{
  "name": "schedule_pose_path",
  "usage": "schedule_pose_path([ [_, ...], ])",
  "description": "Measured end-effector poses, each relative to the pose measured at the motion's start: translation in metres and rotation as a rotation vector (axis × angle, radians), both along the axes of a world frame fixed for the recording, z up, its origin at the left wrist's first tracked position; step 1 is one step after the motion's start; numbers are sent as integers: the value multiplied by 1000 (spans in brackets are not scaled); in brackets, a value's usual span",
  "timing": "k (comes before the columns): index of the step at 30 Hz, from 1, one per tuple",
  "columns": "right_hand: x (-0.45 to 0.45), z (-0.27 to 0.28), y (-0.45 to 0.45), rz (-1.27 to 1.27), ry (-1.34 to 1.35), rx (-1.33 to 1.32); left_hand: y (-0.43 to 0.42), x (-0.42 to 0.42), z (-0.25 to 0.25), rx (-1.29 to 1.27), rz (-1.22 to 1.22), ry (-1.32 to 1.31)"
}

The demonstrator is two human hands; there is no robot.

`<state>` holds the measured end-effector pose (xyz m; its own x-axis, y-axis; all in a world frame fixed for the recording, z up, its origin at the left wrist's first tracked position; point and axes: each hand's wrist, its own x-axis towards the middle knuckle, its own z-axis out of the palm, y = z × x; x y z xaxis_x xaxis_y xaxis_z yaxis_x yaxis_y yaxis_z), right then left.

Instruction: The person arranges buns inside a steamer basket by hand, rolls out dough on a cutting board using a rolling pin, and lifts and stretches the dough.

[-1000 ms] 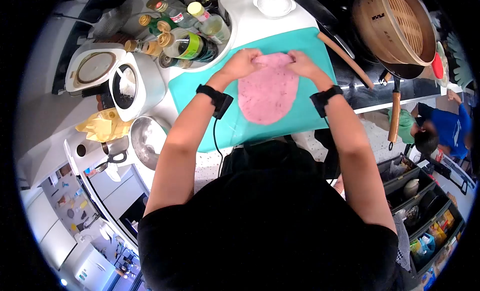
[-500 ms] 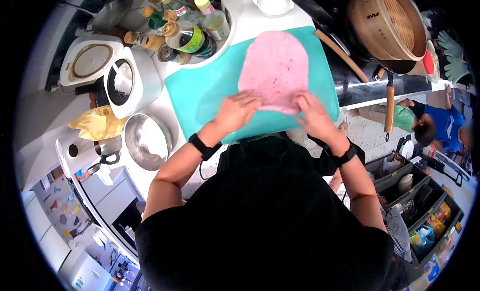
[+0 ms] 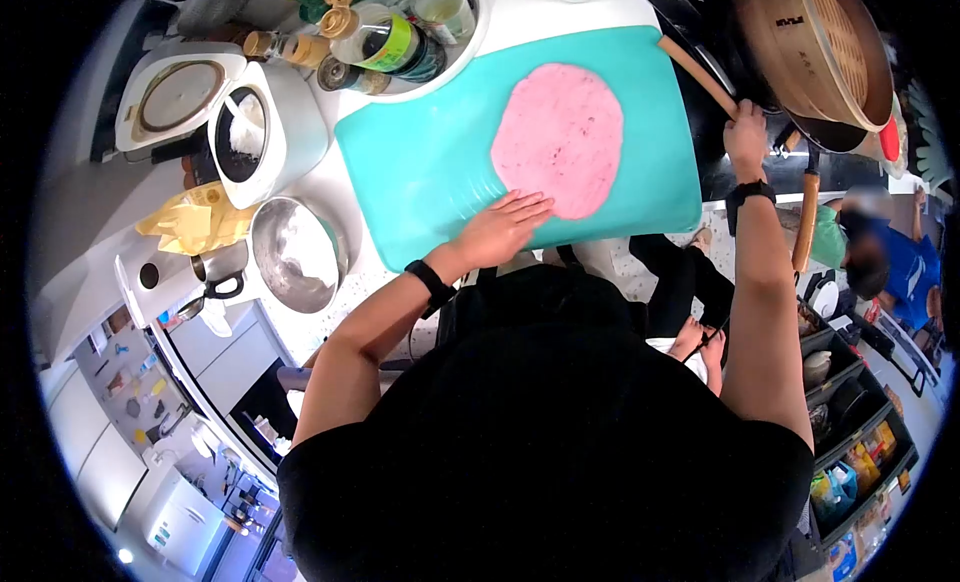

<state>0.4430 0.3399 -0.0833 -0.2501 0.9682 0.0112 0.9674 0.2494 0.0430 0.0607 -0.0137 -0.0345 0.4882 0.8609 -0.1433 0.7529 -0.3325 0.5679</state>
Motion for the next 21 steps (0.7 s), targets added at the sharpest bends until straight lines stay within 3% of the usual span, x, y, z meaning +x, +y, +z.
schedule_pose_path([
  [2,-18,21,-23,-54,65,68,3,-9,11,-25,32,-126],
  [3,-58,67,-76,25,239,1,5,-13,28,167,254,-180],
  [4,-71,71,-105,157,300,0,5,-16,38,353,480,-228],
  [5,-80,83,-112,157,358,-47,6,-17,38,385,465,-237],
  [6,-102,71,-177,230,479,-201,3,-19,41,381,446,-246],
  [7,-116,40,-209,293,455,3,6,-19,45,418,458,-162],
  [9,-159,83,-252,237,308,-394,10,-13,42,453,469,-86],
  [10,-164,81,-264,278,272,-421,11,-10,33,387,453,22],
  [12,-160,61,-291,352,266,-94,7,-9,10,321,435,129],
  [14,-165,54,-320,298,279,-88,0,-10,-13,242,376,226],
  [17,-171,36,-293,210,294,-62,14,-8,-20,219,397,140],
  [21,-195,21,-160,70,163,58,163,-14,-34,362,462,259],
])
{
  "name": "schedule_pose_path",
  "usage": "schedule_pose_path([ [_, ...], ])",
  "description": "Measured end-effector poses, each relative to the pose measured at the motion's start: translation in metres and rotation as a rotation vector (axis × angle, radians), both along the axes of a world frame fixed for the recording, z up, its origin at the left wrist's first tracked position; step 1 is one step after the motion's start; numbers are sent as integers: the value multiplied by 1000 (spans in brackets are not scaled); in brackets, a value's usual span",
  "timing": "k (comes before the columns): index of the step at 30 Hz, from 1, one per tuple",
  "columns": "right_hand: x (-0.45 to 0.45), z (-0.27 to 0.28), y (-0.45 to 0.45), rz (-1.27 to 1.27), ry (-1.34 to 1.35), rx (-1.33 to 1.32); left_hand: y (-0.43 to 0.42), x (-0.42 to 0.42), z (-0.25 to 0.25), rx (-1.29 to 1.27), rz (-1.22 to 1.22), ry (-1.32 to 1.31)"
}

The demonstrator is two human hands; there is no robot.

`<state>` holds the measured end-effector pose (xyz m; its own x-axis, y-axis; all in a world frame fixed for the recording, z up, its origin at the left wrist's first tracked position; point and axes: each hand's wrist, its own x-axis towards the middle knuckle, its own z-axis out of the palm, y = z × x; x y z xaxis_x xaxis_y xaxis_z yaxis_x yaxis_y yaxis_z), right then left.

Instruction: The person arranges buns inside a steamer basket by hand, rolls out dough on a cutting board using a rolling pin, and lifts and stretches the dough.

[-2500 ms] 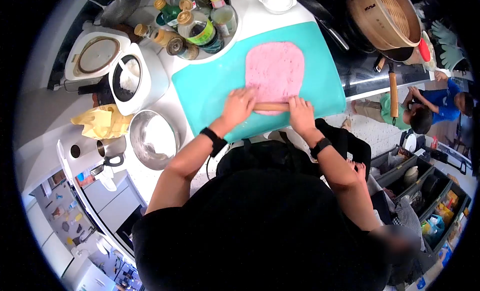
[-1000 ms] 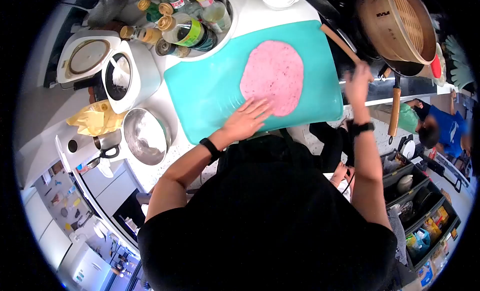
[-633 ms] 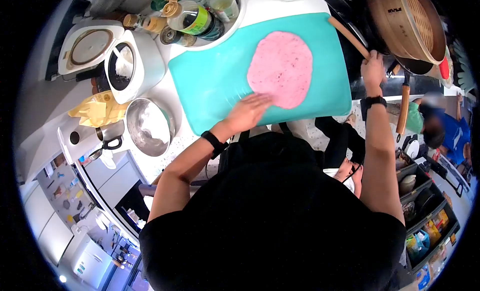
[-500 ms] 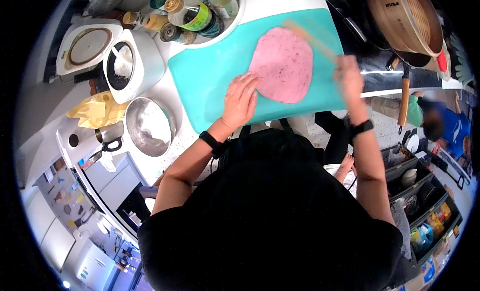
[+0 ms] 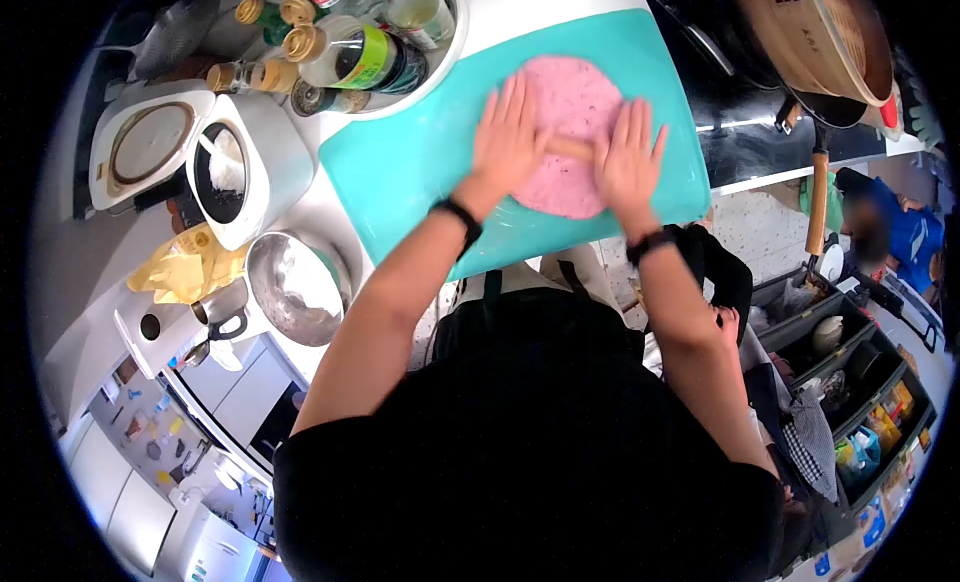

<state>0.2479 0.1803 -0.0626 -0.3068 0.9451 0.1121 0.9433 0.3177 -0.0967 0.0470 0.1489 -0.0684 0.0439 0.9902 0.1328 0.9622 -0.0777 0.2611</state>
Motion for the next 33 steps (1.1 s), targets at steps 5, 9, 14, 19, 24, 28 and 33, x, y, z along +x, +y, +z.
schedule_pose_path([
  [5,7,5,61,89,39,51,41,-4,6,106,5,51],
  [9,27,-12,-50,97,180,-135,-43,18,-13,-66,-45,-151],
  [14,2,5,83,35,0,8,85,15,1,47,-25,11],
  [19,0,-26,154,44,111,85,137,14,-1,74,209,-208],
  [24,15,-17,69,121,88,32,75,22,-3,81,127,-29],
  [28,28,11,-42,130,86,-110,-49,22,5,-64,20,-171],
  [33,25,16,0,43,363,-128,-9,7,36,-181,5,-309],
])
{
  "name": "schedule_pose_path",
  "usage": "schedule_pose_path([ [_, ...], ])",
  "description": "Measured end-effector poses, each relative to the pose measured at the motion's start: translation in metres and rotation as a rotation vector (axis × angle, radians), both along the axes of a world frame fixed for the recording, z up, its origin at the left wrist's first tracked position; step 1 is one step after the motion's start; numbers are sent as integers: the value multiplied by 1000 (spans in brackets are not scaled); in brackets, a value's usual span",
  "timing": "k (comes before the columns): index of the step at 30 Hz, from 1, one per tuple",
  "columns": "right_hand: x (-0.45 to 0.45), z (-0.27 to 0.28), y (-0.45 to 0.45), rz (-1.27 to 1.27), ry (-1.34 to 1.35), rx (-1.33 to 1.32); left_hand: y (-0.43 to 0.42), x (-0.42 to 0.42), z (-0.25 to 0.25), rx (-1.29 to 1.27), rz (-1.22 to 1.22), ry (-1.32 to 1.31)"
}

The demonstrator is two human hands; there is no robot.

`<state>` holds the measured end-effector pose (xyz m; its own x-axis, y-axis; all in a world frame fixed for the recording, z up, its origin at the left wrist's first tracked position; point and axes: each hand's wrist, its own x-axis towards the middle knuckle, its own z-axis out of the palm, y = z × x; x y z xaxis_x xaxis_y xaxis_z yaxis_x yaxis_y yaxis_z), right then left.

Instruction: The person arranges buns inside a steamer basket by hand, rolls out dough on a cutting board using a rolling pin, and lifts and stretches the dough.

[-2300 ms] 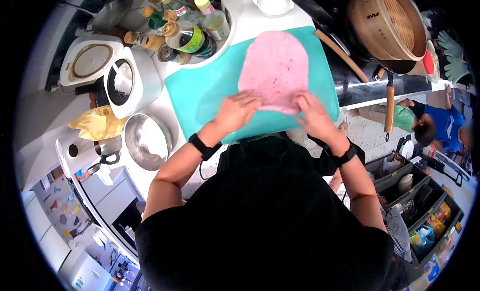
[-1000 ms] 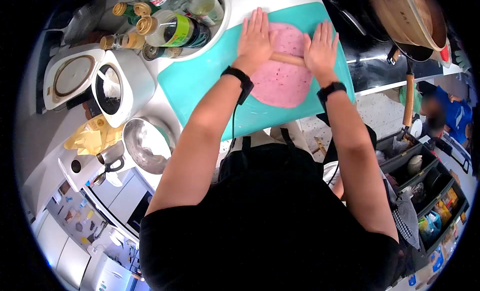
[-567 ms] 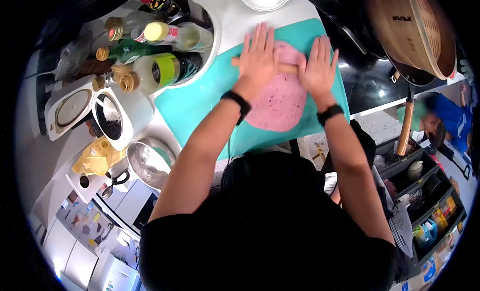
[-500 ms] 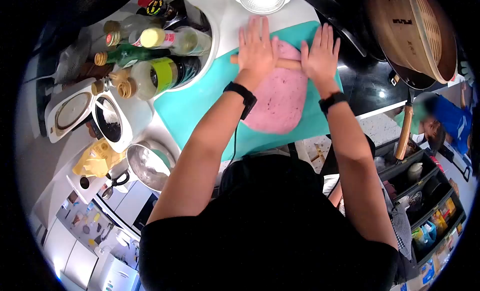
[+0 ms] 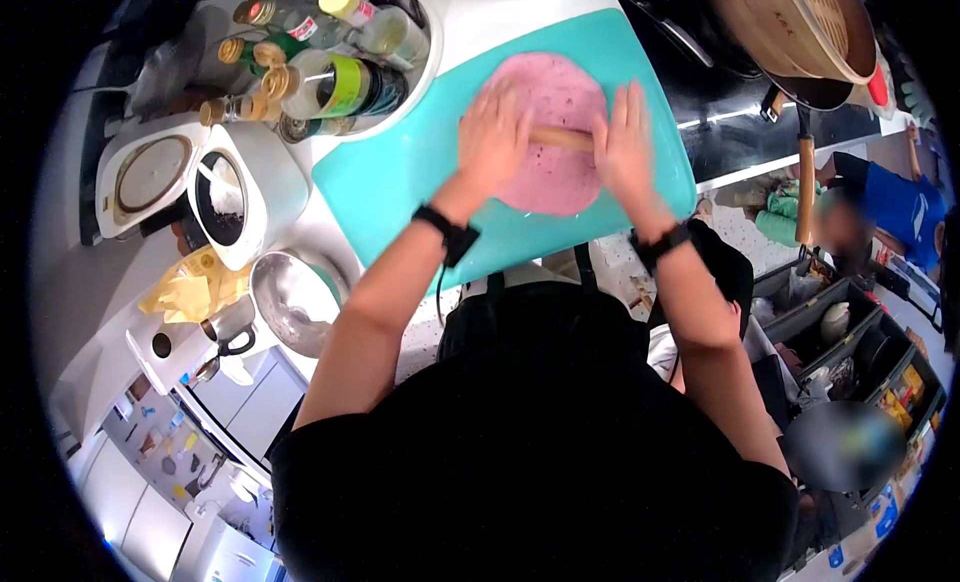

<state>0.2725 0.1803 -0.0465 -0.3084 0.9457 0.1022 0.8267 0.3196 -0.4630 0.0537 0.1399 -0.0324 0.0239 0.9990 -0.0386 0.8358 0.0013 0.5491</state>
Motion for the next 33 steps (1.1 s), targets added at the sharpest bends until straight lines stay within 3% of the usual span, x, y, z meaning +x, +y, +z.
schedule_pose_path([
  [1,-6,-4,20,-17,-40,95,23,-5,-14,239,-39,-13],
  [2,-11,-17,29,-18,-41,95,36,-5,-28,239,-40,-14],
  [4,-17,-37,28,-78,-246,159,40,1,-47,369,54,330],
  [8,-13,-35,-35,-41,-362,81,-23,6,-47,300,21,385],
  [11,-11,-20,-101,-41,-261,76,-86,6,-41,204,-86,332],
  [13,-4,-16,-148,-19,-249,63,-125,5,-43,196,-78,156],
  [15,-3,-12,-160,15,-194,33,-130,-1,-42,174,-96,149],
  [18,-4,-13,-109,-82,-29,-21,-87,-3,-20,203,-116,116],
  [20,-13,-12,-82,-110,-136,69,-57,-2,-22,259,-121,100],
  [22,-18,-24,-81,-119,-348,178,-51,6,-36,271,-42,346],
  [23,-18,-27,-83,-126,-351,177,-51,6,-40,273,-49,343],
  [29,-14,-28,-183,-103,-258,108,-140,-2,-49,217,-144,315],
  [33,-13,-17,-240,-46,-215,-31,-196,-9,-43,112,-163,143],
])
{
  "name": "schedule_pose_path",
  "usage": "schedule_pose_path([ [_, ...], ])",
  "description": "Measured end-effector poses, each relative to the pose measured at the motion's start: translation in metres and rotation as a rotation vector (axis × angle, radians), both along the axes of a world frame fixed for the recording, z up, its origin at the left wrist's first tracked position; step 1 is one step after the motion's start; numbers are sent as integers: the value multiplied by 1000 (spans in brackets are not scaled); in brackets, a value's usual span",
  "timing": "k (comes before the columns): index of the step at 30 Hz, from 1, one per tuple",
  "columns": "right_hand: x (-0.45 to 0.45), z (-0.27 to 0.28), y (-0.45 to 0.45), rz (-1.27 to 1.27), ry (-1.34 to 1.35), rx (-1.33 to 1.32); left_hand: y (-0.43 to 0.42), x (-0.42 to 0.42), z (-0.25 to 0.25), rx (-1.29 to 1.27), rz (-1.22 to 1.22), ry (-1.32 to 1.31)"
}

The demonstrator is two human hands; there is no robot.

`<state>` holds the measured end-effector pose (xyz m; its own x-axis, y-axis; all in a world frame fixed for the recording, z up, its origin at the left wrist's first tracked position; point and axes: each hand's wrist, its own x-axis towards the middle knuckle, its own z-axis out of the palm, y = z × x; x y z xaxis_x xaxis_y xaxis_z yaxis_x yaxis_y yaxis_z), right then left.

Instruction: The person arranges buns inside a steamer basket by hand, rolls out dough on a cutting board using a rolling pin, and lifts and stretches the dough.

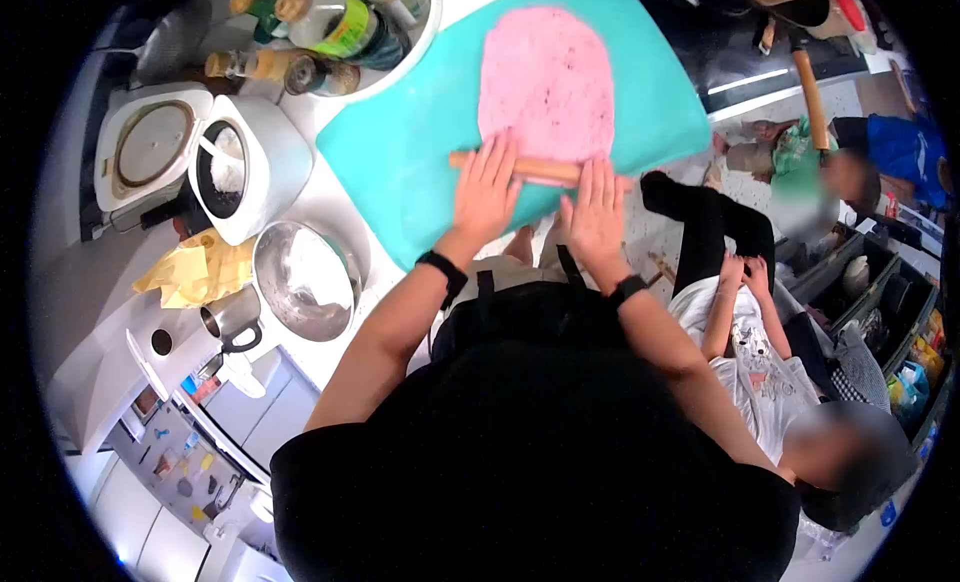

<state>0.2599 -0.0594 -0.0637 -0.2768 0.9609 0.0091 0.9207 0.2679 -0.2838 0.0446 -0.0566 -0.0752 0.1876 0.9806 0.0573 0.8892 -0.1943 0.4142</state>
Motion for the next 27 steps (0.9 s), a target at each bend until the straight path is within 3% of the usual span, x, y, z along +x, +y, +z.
schedule_pose_path([
  [5,16,20,-3,109,-61,-1,-26,-5,23,-23,-49,-43],
  [7,26,32,14,178,-94,-128,-17,-9,29,-80,-42,-139],
  [9,30,35,46,144,-194,-2,7,-15,35,-242,-7,-136],
  [11,38,44,73,333,-135,-132,35,-8,51,-218,27,-295],
  [12,45,50,84,303,-143,-119,51,-7,59,-219,110,-440],
  [15,67,69,112,267,-121,-68,112,-19,68,-2,137,-438],
  [18,111,56,141,-173,23,-73,178,-24,91,163,184,-459],
  [19,121,46,152,-255,50,-30,198,-20,96,99,216,-567],
  [22,130,29,197,-414,69,-20,252,0,86,21,61,-411],
  [24,130,27,217,-409,88,-79,277,15,53,120,-58,-131],
  [27,127,17,229,-341,26,-10,291,25,-1,37,-170,129],
])
